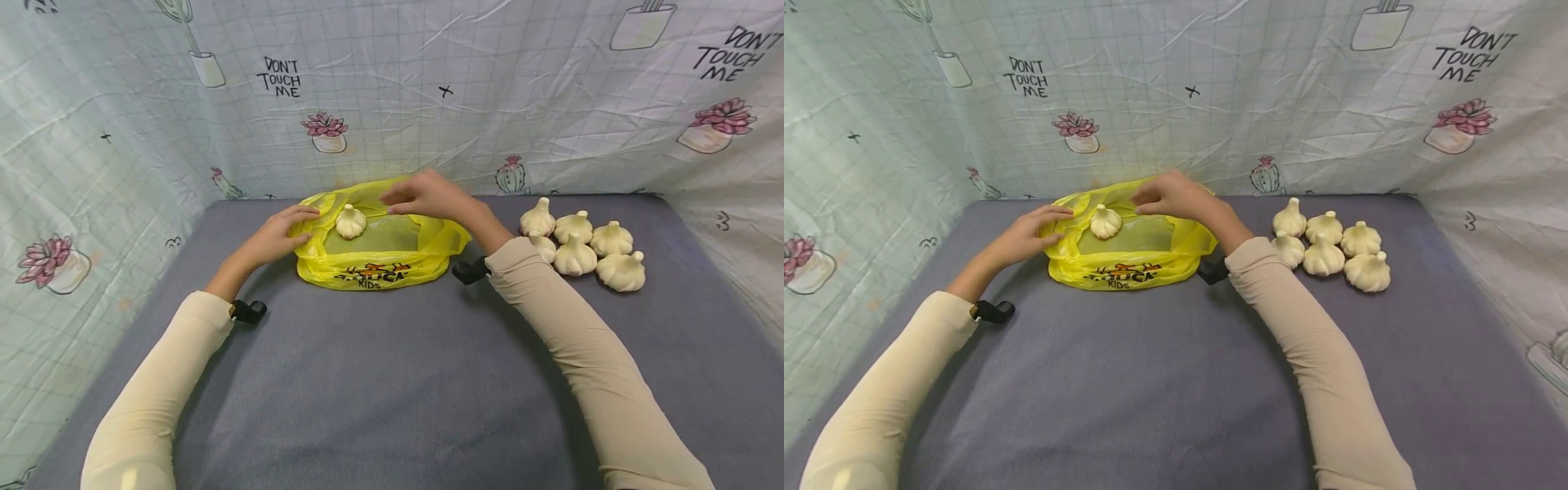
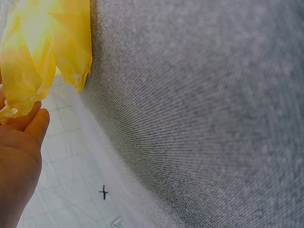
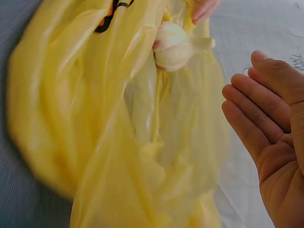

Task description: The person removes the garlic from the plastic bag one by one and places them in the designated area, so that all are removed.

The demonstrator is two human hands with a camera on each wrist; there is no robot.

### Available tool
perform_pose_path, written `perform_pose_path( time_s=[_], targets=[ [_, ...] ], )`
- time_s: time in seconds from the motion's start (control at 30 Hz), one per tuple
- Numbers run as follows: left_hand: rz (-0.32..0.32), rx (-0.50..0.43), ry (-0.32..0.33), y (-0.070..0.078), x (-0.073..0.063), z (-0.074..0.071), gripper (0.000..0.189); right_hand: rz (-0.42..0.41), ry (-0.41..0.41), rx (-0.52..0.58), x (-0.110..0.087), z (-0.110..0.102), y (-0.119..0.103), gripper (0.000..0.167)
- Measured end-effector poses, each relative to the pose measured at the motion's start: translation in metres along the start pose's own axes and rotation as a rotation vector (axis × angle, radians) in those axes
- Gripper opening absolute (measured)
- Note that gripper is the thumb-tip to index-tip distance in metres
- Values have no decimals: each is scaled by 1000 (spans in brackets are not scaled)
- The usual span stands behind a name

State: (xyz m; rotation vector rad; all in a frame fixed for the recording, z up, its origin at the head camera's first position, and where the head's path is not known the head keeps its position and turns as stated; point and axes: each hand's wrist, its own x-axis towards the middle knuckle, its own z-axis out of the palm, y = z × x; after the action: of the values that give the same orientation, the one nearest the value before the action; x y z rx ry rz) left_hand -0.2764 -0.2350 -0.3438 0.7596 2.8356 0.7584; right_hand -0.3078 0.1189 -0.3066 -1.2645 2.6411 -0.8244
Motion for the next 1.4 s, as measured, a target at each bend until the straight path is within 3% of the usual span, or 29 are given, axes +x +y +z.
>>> perform_pose_path(
  time_s=[0.57,1.03,1.27,1.4],
  targets=[
    [6,27,11,-2,5,0,46,95,-18,169,75,33,6,40],
    [-2,13,4,-2,3,2,47,98,8,166,87,50,8,36],
    [-4,7,10,-3,3,2,47,83,-26,175,95,46,7,37],
    [-13,1,4,-2,4,4,47,63,-90,150,101,42,8,37]
  ],
)
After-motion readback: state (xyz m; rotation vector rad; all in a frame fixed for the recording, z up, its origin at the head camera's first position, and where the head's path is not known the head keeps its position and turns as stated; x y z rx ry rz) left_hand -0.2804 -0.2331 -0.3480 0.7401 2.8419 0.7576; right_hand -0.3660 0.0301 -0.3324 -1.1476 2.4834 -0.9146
